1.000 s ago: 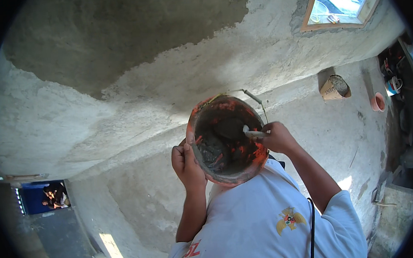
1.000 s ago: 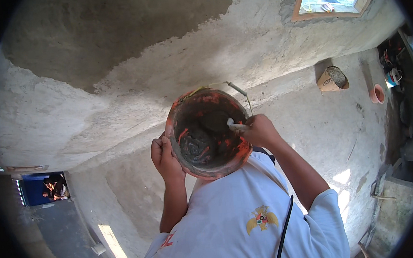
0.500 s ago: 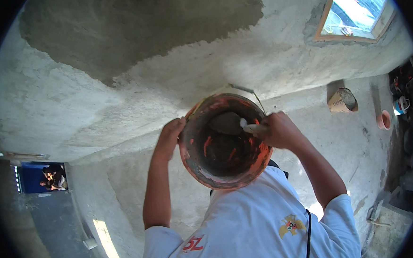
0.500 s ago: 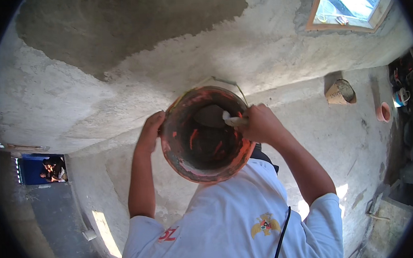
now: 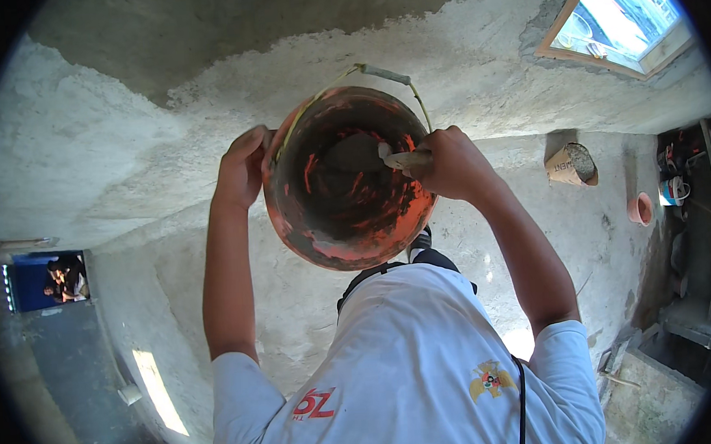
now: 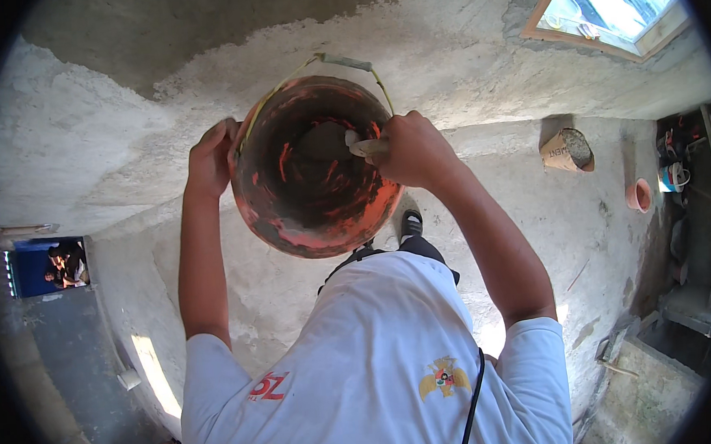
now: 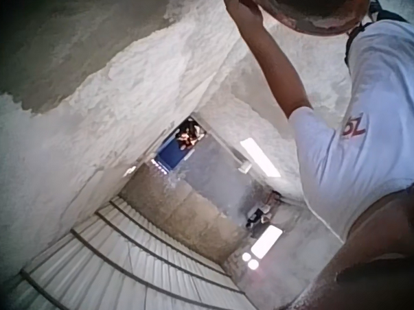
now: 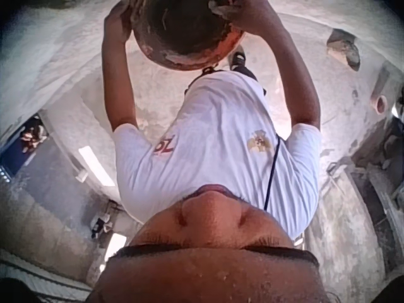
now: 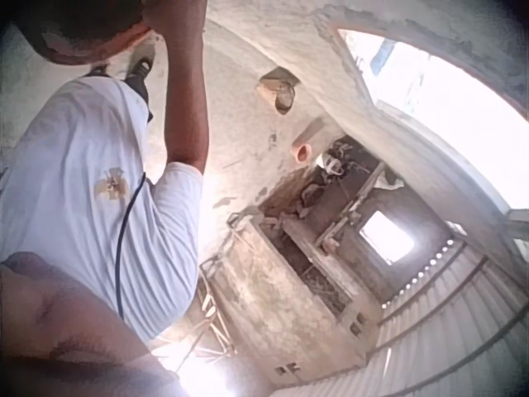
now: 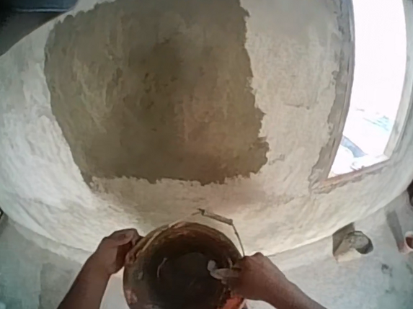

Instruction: The person plasters a wall by scooping cement paste from a bucket with a trowel and applying and spreading it onto the wall surface.

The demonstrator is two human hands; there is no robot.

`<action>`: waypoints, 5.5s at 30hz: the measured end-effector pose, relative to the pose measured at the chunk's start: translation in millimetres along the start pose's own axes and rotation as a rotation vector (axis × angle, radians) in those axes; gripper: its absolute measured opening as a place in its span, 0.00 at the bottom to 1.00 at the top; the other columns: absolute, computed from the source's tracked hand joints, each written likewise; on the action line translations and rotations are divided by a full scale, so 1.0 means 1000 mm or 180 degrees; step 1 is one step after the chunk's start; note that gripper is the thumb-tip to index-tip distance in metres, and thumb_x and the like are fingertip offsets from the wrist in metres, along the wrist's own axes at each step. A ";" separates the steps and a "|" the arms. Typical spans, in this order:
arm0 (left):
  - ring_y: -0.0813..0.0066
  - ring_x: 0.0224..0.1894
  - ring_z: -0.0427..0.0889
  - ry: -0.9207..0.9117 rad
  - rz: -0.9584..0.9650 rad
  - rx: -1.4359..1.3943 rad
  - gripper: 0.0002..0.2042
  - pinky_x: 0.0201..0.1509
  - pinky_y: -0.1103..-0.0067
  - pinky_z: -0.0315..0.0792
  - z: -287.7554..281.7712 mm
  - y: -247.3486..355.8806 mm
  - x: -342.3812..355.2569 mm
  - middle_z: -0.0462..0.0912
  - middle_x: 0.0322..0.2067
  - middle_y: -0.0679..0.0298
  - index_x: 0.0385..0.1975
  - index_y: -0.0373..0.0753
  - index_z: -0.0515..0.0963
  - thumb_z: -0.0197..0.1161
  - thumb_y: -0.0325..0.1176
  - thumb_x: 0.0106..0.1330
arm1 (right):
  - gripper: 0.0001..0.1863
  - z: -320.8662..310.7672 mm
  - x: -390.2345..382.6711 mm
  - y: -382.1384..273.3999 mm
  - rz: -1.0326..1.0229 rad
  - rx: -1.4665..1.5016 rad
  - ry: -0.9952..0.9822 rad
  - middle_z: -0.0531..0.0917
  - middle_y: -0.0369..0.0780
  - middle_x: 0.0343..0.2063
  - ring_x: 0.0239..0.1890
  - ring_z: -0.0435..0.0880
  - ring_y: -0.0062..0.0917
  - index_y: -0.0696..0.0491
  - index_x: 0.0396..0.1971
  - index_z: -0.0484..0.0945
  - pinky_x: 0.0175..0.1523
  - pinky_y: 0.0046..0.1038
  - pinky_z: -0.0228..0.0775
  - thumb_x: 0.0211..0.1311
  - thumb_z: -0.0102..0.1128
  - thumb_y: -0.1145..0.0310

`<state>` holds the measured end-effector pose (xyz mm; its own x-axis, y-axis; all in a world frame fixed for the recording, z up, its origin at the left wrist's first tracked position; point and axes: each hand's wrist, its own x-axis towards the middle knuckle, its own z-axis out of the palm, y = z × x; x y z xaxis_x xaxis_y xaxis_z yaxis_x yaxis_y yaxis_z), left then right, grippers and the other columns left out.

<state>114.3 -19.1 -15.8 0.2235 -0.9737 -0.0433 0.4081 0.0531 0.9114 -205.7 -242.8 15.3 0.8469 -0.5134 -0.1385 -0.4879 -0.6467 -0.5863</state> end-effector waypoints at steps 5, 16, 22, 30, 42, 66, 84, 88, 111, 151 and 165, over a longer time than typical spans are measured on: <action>0.76 0.37 0.79 0.1111 -0.0867 0.1860 0.20 0.47 0.78 0.74 0.039 -0.035 0.028 0.81 0.31 0.67 0.40 0.37 0.81 0.68 0.51 0.66 | 0.13 0.014 0.010 -0.013 -0.0190 -0.0411 -0.0056 0.85 0.57 0.29 0.37 0.87 0.52 0.61 0.28 0.86 0.47 0.43 0.82 0.46 0.70 0.66; 0.70 0.43 0.85 0.0941 -0.1400 0.1863 0.21 0.50 0.73 0.78 0.061 -0.010 0.040 0.87 0.42 0.57 0.53 0.31 0.81 0.65 0.44 0.72 | 0.16 0.051 0.023 0.019 -0.0436 -0.0516 0.0000 0.85 0.55 0.40 0.40 0.87 0.51 0.61 0.35 0.86 0.44 0.43 0.84 0.45 0.69 0.68; 0.74 0.40 0.85 0.1375 -0.0985 0.1863 0.18 0.48 0.75 0.78 0.063 -0.002 0.034 0.87 0.39 0.60 0.49 0.30 0.83 0.63 0.41 0.74 | 0.21 0.094 -0.010 -0.001 -0.0520 -0.1117 0.1184 0.85 0.52 0.39 0.36 0.86 0.49 0.65 0.46 0.78 0.41 0.40 0.84 0.54 0.63 0.69; 0.76 0.36 0.79 0.1807 -0.0799 0.2609 0.17 0.43 0.75 0.73 0.078 -0.011 0.050 0.84 0.31 0.64 0.42 0.31 0.84 0.65 0.43 0.72 | 0.14 0.088 0.013 0.016 -0.0776 -0.0738 -0.0484 0.88 0.43 0.29 0.37 0.90 0.36 0.59 0.39 0.81 0.40 0.36 0.83 0.53 0.63 0.68; 0.74 0.38 0.83 0.1810 -0.0993 0.1955 0.16 0.45 0.74 0.75 0.076 -0.023 0.065 0.86 0.36 0.61 0.44 0.30 0.84 0.65 0.41 0.72 | 0.15 0.123 0.024 0.012 -0.0393 -0.0421 -0.0048 0.85 0.50 0.36 0.39 0.90 0.39 0.61 0.43 0.79 0.40 0.36 0.85 0.57 0.61 0.70; 0.69 0.41 0.86 0.1442 -0.1721 0.1451 0.16 0.48 0.72 0.79 0.059 -0.003 0.030 0.87 0.40 0.56 0.46 0.28 0.81 0.63 0.39 0.73 | 0.10 0.109 0.022 -0.035 -0.0962 -0.0706 -0.0584 0.89 0.45 0.32 0.37 0.91 0.38 0.52 0.31 0.89 0.42 0.39 0.84 0.58 0.59 0.68; 0.74 0.43 0.83 0.1169 -0.1418 0.2021 0.15 0.51 0.75 0.76 0.047 -0.004 0.006 0.86 0.42 0.60 0.49 0.29 0.82 0.62 0.35 0.73 | 0.10 0.127 0.009 -0.067 -0.1702 -0.0623 -0.0880 0.89 0.45 0.31 0.36 0.91 0.38 0.52 0.31 0.89 0.40 0.38 0.83 0.59 0.57 0.68; 0.72 0.44 0.85 0.1360 -0.1526 0.1638 0.16 0.52 0.74 0.78 0.024 -0.009 -0.007 0.86 0.44 0.59 0.52 0.29 0.80 0.63 0.34 0.72 | 0.10 0.119 0.010 -0.058 -0.2218 -0.0738 -0.1104 0.89 0.44 0.33 0.38 0.90 0.37 0.52 0.31 0.88 0.41 0.39 0.83 0.59 0.58 0.68; 0.85 0.40 0.76 0.1121 -0.1229 0.2145 0.10 0.46 0.80 0.71 0.056 -0.006 -0.025 0.83 0.36 0.70 0.38 0.34 0.84 0.67 0.36 0.71 | 0.12 0.107 0.003 -0.033 -0.2205 -0.0801 -0.1242 0.88 0.45 0.35 0.40 0.90 0.39 0.56 0.34 0.87 0.43 0.40 0.83 0.61 0.55 0.69; 0.78 0.55 0.79 0.1496 -0.0964 0.1488 0.18 0.62 0.76 0.70 0.069 -0.009 -0.075 0.83 0.56 0.63 0.59 0.29 0.78 0.62 0.31 0.72 | 0.11 0.060 0.025 -0.021 -0.3522 -0.1567 -0.2086 0.88 0.40 0.29 0.38 0.90 0.38 0.53 0.38 0.86 0.42 0.40 0.82 0.54 0.66 0.70; 0.83 0.38 0.81 0.1969 -0.0275 0.1609 0.13 0.45 0.79 0.74 0.051 0.021 -0.050 0.87 0.35 0.66 0.43 0.31 0.85 0.66 0.37 0.73 | 0.28 0.018 -0.038 0.006 -0.1656 -0.0144 0.0229 0.82 0.41 0.23 0.21 0.83 0.37 0.51 0.56 0.81 0.26 0.39 0.76 0.51 0.70 0.65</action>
<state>66.5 19.8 26.3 0.7199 -0.6629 -0.2060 0.0292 -0.2676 0.9631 -237.3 -217.0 2.5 0.9637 -0.1544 0.2178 -0.0168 -0.8493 -0.5276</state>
